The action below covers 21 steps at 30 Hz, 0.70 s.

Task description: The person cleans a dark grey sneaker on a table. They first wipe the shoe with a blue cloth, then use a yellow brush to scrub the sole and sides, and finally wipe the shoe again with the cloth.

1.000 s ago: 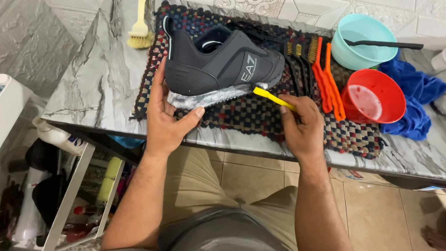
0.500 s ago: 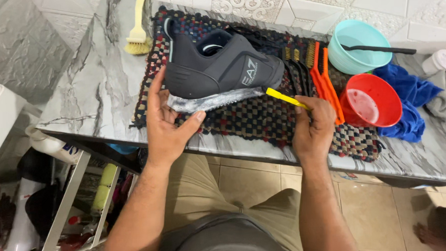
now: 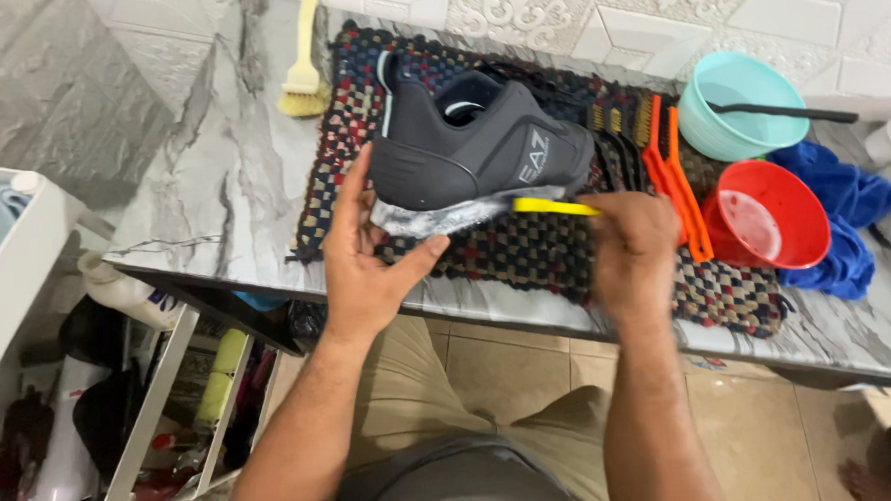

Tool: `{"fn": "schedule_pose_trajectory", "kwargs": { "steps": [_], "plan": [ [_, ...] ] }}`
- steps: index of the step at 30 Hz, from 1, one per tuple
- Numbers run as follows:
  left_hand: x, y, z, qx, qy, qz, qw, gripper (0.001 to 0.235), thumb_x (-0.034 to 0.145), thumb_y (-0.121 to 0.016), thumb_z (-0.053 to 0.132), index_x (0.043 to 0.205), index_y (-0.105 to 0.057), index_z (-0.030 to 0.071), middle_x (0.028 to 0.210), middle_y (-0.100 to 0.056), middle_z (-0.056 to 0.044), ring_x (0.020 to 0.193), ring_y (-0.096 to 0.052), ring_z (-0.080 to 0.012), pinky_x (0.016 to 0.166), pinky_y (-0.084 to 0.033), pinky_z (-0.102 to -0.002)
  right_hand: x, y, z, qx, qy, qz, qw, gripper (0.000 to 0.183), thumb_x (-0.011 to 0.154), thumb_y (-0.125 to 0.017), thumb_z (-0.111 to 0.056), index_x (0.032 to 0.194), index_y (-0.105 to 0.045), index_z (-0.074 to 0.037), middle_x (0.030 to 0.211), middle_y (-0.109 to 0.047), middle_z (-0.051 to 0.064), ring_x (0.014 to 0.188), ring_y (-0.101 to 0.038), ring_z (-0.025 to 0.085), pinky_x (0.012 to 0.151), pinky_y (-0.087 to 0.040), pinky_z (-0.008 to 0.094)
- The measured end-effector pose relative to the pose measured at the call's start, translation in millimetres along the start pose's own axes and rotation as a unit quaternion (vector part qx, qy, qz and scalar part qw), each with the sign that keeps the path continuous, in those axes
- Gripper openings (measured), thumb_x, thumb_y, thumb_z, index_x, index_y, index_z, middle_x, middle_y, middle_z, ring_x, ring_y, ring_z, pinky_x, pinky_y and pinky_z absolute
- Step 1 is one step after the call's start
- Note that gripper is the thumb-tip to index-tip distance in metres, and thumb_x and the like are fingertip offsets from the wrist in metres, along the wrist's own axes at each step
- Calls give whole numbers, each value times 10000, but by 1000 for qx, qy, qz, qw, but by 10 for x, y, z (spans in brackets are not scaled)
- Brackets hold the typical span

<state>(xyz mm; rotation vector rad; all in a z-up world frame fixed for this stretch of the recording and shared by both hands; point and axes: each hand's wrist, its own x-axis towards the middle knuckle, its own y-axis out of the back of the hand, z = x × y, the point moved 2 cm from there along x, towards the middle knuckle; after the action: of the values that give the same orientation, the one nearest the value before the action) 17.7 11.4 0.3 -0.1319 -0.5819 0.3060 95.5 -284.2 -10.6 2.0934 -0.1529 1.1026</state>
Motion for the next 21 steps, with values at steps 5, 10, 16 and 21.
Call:
{"fn": "schedule_pose_trajectory", "kwargs": {
  "steps": [5,10,16,21],
  "plan": [
    [2,-11,-18,-2,-6,14,1000,1029,741,-933,61,1590,-354,82,1337,-630,-197,1242,-624,-262,1044,-566,-402,73,172,-101,-6,-24,-13,1000,176,989,-691,-8,1106,-762,-120,1027,-725,86,1030,-662,356,1087,-404,477],
    [3,-15,-98,-4,3,20,1000,1006,768,-919,38,1598,-353,92,1334,-635,-168,1219,-621,-223,1040,-568,-370,56,-141,-314,63,0,7,998,177,935,-714,-26,1041,-783,-149,957,-721,41,978,-678,321,1054,-436,430],
    [0,-16,-29,3,-8,33,999,1038,705,-961,78,1577,-398,91,1376,-615,-205,1231,-625,-258,1039,-569,-403,153,184,-162,26,7,-28,999,237,939,-677,113,1100,-758,-41,998,-722,171,970,-667,446,985,-481,537],
    [4,-51,-38,3,-22,31,999,1044,676,-974,53,1563,-424,71,1245,-680,-176,1152,-669,-225,1010,-583,-365,95,-296,-441,102,45,10,994,240,938,-648,33,1035,-809,-116,942,-710,96,938,-672,359,1009,-464,437]
  ]
}}
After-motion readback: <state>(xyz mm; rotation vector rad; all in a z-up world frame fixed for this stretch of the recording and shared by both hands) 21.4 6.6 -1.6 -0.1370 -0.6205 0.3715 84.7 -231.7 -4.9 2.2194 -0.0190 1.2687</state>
